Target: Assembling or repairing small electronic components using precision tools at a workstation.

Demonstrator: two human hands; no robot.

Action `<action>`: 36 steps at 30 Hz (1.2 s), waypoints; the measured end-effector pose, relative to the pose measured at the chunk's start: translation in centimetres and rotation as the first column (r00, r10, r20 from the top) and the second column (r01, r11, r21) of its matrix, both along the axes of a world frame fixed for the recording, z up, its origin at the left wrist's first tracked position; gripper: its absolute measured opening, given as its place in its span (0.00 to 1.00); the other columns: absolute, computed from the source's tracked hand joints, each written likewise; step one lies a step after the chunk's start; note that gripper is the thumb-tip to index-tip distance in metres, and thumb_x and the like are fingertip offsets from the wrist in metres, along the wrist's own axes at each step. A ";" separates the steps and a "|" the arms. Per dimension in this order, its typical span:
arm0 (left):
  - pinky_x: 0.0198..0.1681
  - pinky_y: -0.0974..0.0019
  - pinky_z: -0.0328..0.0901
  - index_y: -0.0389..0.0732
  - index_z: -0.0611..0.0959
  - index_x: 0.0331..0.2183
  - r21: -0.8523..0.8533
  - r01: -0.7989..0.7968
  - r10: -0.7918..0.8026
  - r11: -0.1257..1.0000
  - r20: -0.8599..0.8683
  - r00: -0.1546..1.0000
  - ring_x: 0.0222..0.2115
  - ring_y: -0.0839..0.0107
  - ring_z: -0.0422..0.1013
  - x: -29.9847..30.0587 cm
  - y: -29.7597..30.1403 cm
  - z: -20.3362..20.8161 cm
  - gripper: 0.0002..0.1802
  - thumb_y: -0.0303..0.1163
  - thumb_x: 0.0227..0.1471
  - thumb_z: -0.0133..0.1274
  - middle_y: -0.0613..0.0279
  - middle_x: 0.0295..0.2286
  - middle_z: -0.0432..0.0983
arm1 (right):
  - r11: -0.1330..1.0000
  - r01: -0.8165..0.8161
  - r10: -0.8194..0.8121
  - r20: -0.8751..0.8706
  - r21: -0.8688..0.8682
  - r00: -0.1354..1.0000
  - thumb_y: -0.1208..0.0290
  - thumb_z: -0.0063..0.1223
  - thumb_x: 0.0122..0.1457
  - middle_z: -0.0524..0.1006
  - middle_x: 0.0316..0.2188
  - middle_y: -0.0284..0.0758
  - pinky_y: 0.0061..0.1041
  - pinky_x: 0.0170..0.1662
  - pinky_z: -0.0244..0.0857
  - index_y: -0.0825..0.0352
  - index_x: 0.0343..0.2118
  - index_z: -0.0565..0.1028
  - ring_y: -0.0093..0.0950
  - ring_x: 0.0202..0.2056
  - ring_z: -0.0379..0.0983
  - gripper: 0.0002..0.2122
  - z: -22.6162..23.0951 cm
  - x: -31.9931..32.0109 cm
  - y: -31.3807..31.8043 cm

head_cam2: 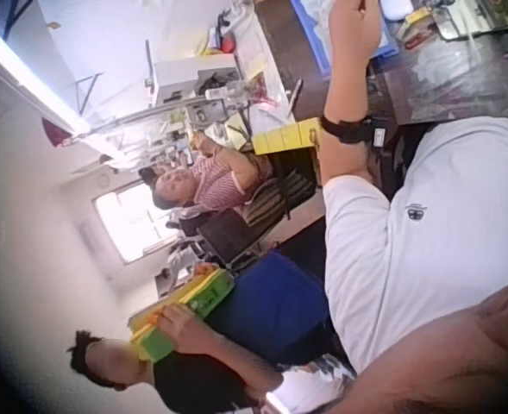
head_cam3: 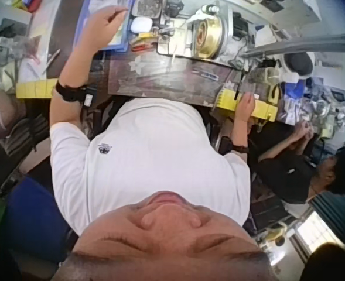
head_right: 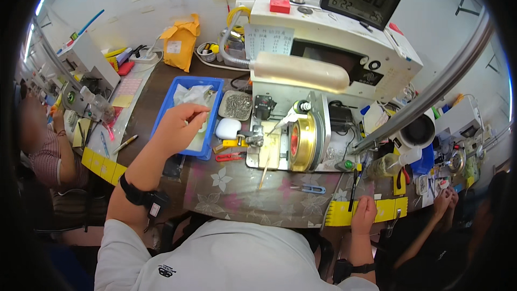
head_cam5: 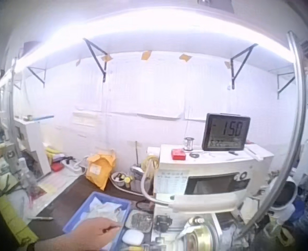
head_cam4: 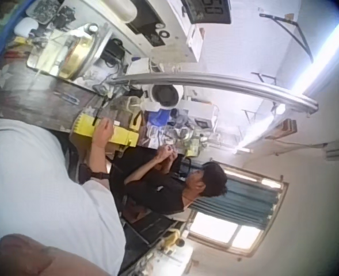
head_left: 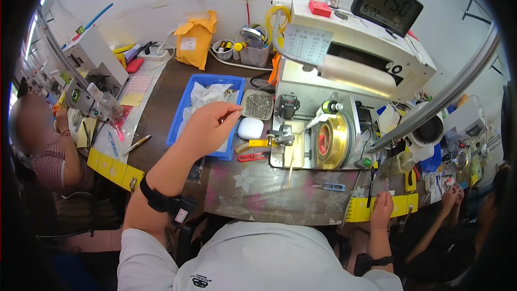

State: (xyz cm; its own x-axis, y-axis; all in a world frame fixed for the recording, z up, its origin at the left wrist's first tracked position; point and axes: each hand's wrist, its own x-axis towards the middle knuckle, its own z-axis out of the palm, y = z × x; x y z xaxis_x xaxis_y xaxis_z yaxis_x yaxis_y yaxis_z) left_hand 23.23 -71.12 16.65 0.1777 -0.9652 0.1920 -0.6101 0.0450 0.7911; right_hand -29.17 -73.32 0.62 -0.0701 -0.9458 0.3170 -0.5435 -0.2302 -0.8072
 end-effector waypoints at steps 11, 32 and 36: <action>0.28 0.71 0.63 0.36 0.81 0.33 0.021 0.039 -0.039 0.999 0.016 0.999 0.24 0.73 0.68 -9.1 5.1 -4.3 0.09 0.29 0.49 0.54 0.60 0.24 0.73 | 0.989 -0.009 -0.008 0.116 0.146 0.993 0.69 0.41 0.62 0.69 0.22 0.31 0.21 0.33 0.60 0.72 0.29 0.71 0.20 0.26 0.63 0.11 0.8 0.2 0.1; 0.31 0.57 0.64 0.36 0.78 0.24 -0.282 0.175 0.069 0.943 0.683 0.727 0.28 0.56 0.69 -12.5 0.4 0.5 0.03 0.22 0.41 0.55 0.55 0.26 0.72 | 0.998 0.002 -0.003 -0.023 -0.067 1.000 0.70 0.48 0.57 0.73 0.24 0.40 0.28 0.34 0.63 0.70 0.28 0.73 0.35 0.28 0.70 0.08 3.5 2.4 0.8; 0.33 0.58 0.65 0.35 0.76 0.25 -0.154 0.347 -0.205 0.925 0.566 0.798 0.30 0.56 0.68 -11.5 0.1 1.0 0.04 0.20 0.40 0.54 0.56 0.26 0.71 | 0.999 0.022 -0.023 -0.044 -0.031 0.999 0.69 0.51 0.56 0.73 0.23 0.40 0.27 0.32 0.64 0.70 0.28 0.74 0.34 0.26 0.71 0.08 3.9 2.9 0.7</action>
